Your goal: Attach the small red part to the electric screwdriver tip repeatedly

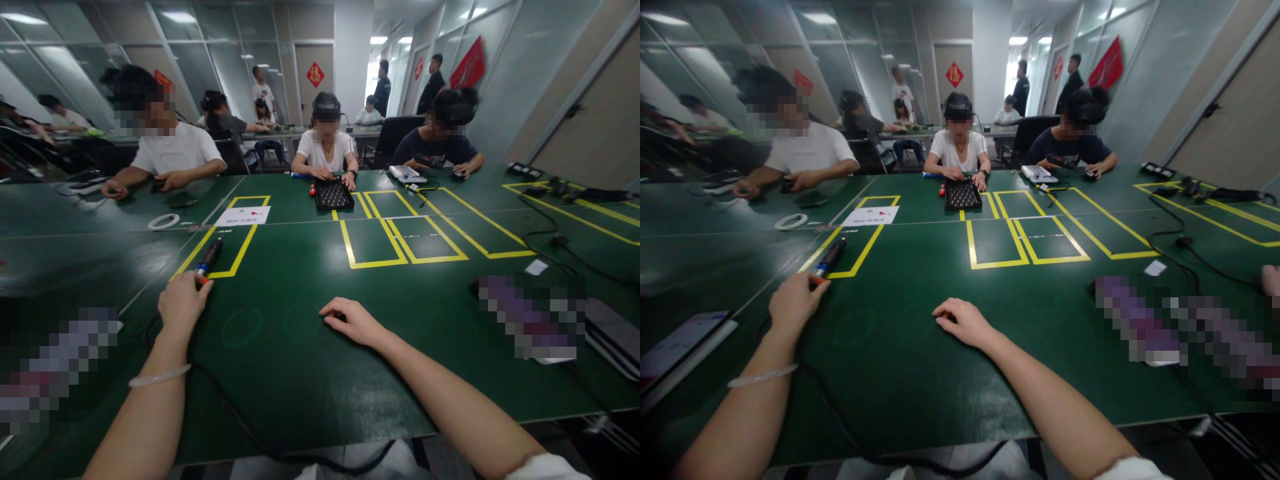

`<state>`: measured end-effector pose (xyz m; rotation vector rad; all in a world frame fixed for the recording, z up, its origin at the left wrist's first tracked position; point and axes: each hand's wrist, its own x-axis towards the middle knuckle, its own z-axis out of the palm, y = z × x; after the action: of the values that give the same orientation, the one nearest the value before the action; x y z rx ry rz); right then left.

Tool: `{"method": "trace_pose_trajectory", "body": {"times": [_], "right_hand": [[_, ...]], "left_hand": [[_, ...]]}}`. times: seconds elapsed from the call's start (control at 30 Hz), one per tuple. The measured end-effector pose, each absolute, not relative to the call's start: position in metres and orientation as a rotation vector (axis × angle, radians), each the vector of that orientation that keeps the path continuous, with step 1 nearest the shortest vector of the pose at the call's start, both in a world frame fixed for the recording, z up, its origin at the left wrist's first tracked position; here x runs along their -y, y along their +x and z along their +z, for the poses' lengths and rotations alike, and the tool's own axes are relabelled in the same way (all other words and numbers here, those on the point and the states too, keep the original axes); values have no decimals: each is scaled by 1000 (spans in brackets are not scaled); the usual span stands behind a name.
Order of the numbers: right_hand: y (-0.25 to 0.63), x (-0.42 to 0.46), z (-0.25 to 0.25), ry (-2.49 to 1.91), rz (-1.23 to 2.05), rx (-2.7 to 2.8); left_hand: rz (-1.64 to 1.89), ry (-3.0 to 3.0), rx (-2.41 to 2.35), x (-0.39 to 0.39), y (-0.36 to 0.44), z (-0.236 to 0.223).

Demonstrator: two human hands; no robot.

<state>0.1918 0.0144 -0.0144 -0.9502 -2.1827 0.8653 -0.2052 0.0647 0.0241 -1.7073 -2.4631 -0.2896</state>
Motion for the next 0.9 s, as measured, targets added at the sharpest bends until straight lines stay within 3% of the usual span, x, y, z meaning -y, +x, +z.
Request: {"method": "trace_pose_trajectory", "body": {"times": [0.2,0.4,0.7,0.9], "right_hand": [[191,-16,-18,-929,868,2177],[188,-14,-22,-897,934,2124],[182,-7,-16,-858,833,2248],[183,-11,-19,-909,984,2110]], "left_hand": [[-852,-2533,2226,-59,-121,18],[-874,-3321,2065,-31,-46,12],[-778,-3701,1795,-14,-31,13],[-809,-3601,1756,-12,-24,17]]}}
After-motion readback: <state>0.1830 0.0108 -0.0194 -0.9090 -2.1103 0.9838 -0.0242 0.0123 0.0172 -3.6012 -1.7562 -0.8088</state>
